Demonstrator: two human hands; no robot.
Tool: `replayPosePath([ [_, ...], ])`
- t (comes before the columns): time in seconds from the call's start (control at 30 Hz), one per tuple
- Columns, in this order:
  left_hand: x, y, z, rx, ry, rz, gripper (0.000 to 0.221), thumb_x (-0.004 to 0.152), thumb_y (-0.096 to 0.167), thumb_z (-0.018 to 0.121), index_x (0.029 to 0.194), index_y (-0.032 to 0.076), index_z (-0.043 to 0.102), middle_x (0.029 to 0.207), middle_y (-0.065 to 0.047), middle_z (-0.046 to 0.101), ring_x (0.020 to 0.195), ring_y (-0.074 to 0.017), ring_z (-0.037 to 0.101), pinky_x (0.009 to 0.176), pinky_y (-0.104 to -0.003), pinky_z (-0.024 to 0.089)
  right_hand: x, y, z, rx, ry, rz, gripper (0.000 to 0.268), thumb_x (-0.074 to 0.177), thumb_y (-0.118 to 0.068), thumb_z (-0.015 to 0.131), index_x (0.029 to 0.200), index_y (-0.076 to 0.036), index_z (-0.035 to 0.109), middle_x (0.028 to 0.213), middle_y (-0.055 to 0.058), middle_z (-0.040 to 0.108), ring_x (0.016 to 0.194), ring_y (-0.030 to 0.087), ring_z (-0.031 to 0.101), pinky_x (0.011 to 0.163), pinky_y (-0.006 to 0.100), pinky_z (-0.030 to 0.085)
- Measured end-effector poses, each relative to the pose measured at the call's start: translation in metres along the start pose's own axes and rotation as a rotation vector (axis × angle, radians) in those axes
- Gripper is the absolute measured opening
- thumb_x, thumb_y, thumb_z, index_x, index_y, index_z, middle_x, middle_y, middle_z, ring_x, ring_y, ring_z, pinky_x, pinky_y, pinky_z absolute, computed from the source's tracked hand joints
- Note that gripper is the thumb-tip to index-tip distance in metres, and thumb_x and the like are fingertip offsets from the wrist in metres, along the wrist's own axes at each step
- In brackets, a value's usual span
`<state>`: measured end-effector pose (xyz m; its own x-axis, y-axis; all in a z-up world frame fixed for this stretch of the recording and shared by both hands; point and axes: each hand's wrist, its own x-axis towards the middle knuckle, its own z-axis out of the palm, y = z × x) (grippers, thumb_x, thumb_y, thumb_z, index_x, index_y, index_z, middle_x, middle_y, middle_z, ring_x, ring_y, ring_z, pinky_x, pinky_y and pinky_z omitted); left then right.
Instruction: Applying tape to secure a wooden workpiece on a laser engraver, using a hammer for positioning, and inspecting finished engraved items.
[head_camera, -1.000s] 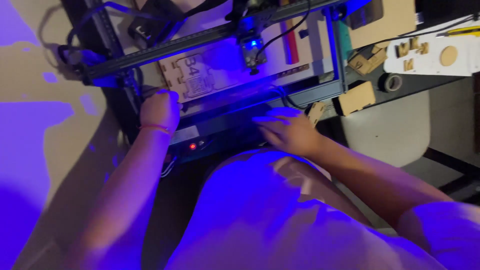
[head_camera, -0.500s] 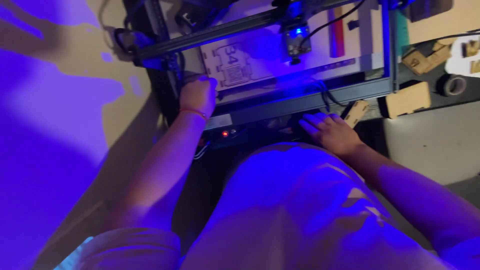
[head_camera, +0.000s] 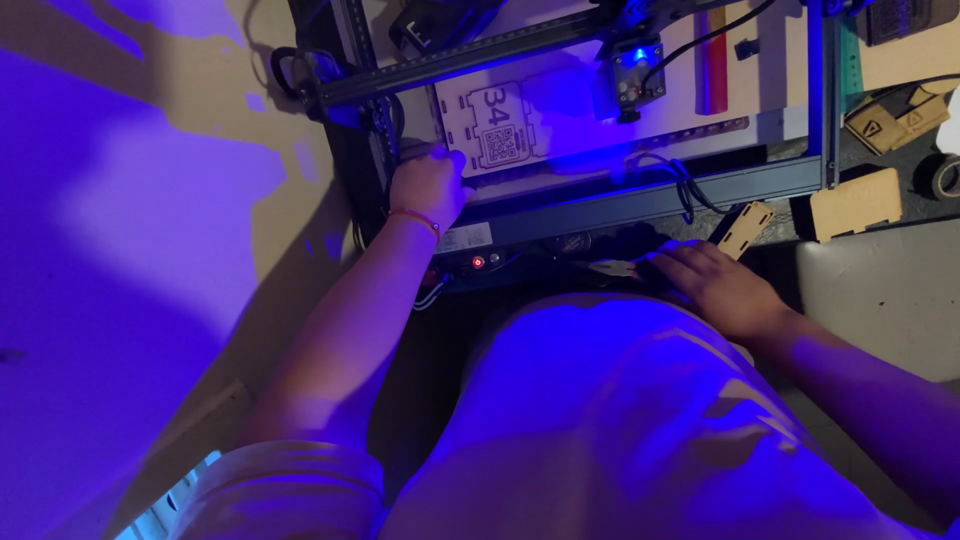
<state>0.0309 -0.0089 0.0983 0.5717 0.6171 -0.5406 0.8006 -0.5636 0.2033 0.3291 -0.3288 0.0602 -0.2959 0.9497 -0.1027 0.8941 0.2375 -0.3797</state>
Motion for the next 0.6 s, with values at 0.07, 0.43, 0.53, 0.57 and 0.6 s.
replayPosePath([
  [0.07, 0.013, -0.012, 0.027, 0.044, 0.039, 0.002, 0.036, 0.082, 0.037, 0.075, 0.103, 0.010, 0.066, 0.103, -0.015, 0.067, 0.084, -0.0454, 0.069, 0.070, -0.057, 0.056, -0.003, -0.008, -0.027, 0.158, -0.069, 0.076, 0.058, 0.088, -0.037, 0.061, 0.138, -0.010, 0.053, 0.127, 0.017, 0.060, 0.118, 0.037, 0.058, 0.098, 0.044, 0.049],
  [0.43, 0.042, -0.034, 0.033, 0.250, -0.032, 0.110, 0.014, 0.088, 0.014, 0.062, 0.091, 0.012, 0.076, 0.101, -0.011, 0.074, 0.097, -0.0356, 0.073, 0.080, -0.046, 0.059, 0.179, -0.070, -0.101, 0.299, 0.081, -0.071, 0.042, 0.081, -0.015, 0.075, 0.122, -0.013, 0.066, 0.120, 0.017, 0.067, 0.105, 0.040, 0.067, 0.090, 0.051, 0.050],
  [0.53, 0.038, -0.026, 0.010, 0.308, -0.177, 0.132, 0.022, 0.091, 0.011, 0.057, 0.099, 0.006, 0.078, 0.106, -0.014, 0.075, 0.104, -0.0335, 0.072, 0.082, -0.045, 0.059, 0.218, -0.061, -0.053, 0.286, -0.077, 0.004, 0.038, 0.085, -0.017, 0.073, 0.122, -0.015, 0.066, 0.122, 0.020, 0.064, 0.114, 0.047, 0.061, 0.092, 0.054, 0.051],
  [0.57, 0.036, -0.022, 0.003, 0.332, -0.205, 0.131, 0.024, 0.092, 0.012, 0.056, 0.100, 0.007, 0.077, 0.107, -0.012, 0.075, 0.105, -0.0317, 0.071, 0.083, -0.045, 0.058, 0.227, -0.055, -0.035, 0.275, -0.127, 0.046, 0.033, 0.086, -0.022, 0.073, 0.118, -0.019, 0.068, 0.120, 0.014, 0.066, 0.114, 0.042, 0.062, 0.091, 0.051, 0.052],
  [0.6, 0.034, -0.017, -0.003, 0.357, -0.233, 0.129, 0.025, 0.092, 0.014, 0.055, 0.102, 0.007, 0.077, 0.108, -0.011, 0.075, 0.107, -0.0299, 0.071, 0.084, -0.045, 0.058, 0.236, -0.049, -0.017, 0.264, -0.177, 0.089, 0.028, 0.087, -0.027, 0.073, 0.114, -0.023, 0.070, 0.118, 0.009, 0.067, 0.115, 0.037, 0.063, 0.091, 0.047, 0.053],
])
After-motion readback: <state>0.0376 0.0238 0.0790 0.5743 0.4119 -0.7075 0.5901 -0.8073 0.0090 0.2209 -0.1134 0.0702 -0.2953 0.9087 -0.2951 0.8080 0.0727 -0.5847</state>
